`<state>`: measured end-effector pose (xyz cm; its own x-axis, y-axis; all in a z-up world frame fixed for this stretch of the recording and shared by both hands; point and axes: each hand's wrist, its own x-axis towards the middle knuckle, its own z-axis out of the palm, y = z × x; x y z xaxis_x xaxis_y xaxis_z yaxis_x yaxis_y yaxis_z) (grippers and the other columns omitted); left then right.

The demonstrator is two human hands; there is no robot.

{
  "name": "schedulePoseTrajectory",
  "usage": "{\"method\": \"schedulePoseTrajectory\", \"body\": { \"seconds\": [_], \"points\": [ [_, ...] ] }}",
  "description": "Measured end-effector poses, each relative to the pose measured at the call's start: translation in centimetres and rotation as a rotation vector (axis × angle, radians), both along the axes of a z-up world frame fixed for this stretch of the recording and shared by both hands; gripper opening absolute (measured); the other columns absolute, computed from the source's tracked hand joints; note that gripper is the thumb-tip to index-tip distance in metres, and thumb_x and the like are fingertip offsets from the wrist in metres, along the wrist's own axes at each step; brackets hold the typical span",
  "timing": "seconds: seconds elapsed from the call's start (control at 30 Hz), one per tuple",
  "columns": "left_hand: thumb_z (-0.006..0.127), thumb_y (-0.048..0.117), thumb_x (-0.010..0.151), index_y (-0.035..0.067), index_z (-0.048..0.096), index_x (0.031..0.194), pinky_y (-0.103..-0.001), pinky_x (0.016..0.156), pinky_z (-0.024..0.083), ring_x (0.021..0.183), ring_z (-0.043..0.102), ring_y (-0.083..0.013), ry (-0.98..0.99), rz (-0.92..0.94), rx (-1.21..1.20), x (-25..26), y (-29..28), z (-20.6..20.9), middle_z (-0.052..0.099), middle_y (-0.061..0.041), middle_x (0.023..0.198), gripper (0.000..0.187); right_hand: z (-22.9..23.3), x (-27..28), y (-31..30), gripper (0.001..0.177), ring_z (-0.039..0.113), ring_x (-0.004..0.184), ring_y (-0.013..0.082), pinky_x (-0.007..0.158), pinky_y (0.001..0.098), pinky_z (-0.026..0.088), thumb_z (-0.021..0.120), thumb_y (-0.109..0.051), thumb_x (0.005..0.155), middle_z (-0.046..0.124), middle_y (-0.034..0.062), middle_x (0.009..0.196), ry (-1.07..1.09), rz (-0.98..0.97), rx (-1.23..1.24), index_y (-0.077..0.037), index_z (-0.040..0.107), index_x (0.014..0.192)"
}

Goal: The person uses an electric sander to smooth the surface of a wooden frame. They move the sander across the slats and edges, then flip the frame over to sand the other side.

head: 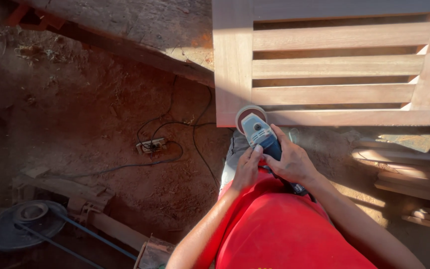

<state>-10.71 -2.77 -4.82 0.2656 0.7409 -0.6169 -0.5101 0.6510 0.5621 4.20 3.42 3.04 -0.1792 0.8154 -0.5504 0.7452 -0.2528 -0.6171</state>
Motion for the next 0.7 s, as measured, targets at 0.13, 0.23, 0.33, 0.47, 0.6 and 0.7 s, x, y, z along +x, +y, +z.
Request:
{"method": "schedulePoseTrajectory", "body": {
  "seconds": [0.13,0.23,0.33,0.47,0.6,0.7],
  "points": [
    [0.046,0.038,0.111,-0.002,0.063,0.119,-0.028,0.079,0.053,0.084,0.063,-0.014,0.007,0.042,-0.01,-1.5,-0.6,-1.4,0.067,-0.008,0.094,0.044,0.2,-2.0,1.1,0.095,0.068,0.109,0.044,0.092,0.048,0.054,0.076,-0.035,0.079,0.067,0.0292,0.122,-0.013,0.055,-0.035,-0.011,0.029,0.158],
    [0.047,0.04,0.111,-0.002,0.064,0.115,-0.028,0.078,0.054,0.083,0.064,-0.0145,0.097,0.03,0.005,-2.7,-0.9,-2.1,0.068,-0.008,0.094,0.046,-0.3,-3.0,1.6,0.097,0.068,0.109,0.0439,0.093,0.0481,0.053,0.076,-0.037,0.079,0.067,0.0295,0.121,-0.029,0.091,-0.062,-0.01,0.028,0.159],
    [0.045,0.041,0.11,-0.001,0.063,0.109,-0.032,0.073,0.058,0.078,0.067,-0.0174,0.105,0.031,-0.051,-4.0,0.1,-0.7,0.068,-0.009,0.091,0.046,-0.6,-3.8,2.0,0.099,0.068,0.108,0.0434,0.094,0.048,0.053,0.076,-0.039,0.079,0.067,0.0297,0.121,-0.018,0.11,-0.058,-0.009,0.027,0.159],
    [0.044,0.043,0.112,-0.004,0.064,0.106,-0.034,0.076,0.061,0.081,0.07,-0.0203,0.02,0.078,-0.014,-5.4,-0.7,-2.7,0.069,-0.012,0.092,0.051,-0.4,-5.6,3.0,0.1,0.069,0.107,0.0432,0.092,0.0477,0.054,0.076,-0.041,0.078,0.066,0.0291,0.123,-0.017,0.115,-0.073,-0.008,0.026,0.158],
    [0.042,0.044,0.108,-0.002,0.062,0.11,-0.035,0.076,0.061,0.081,0.071,-0.0215,0.065,0.11,-0.053,-6.5,0.0,-1.2,0.07,-0.013,0.092,0.05,-0.6,-6.2,3.3,0.101,0.069,0.107,0.0437,0.092,0.0478,0.054,0.078,-0.044,0.077,0.065,0.0296,0.124,0.012,0.161,-0.067,-0.008,0.028,0.157],
    [0.041,0.044,0.107,-0.001,0.061,0.11,-0.036,0.077,0.062,0.083,0.072,-0.0215,0.046,0.089,-0.058,-6.1,0.7,-0.3,0.069,-0.013,0.092,0.049,-1.2,-5.4,2.6,0.101,0.069,0.107,0.0435,0.092,0.048,0.053,0.078,-0.044,0.078,0.065,0.0296,0.125,0.03,0.154,-0.049,-0.007,0.027,0.157]
  ]
}}
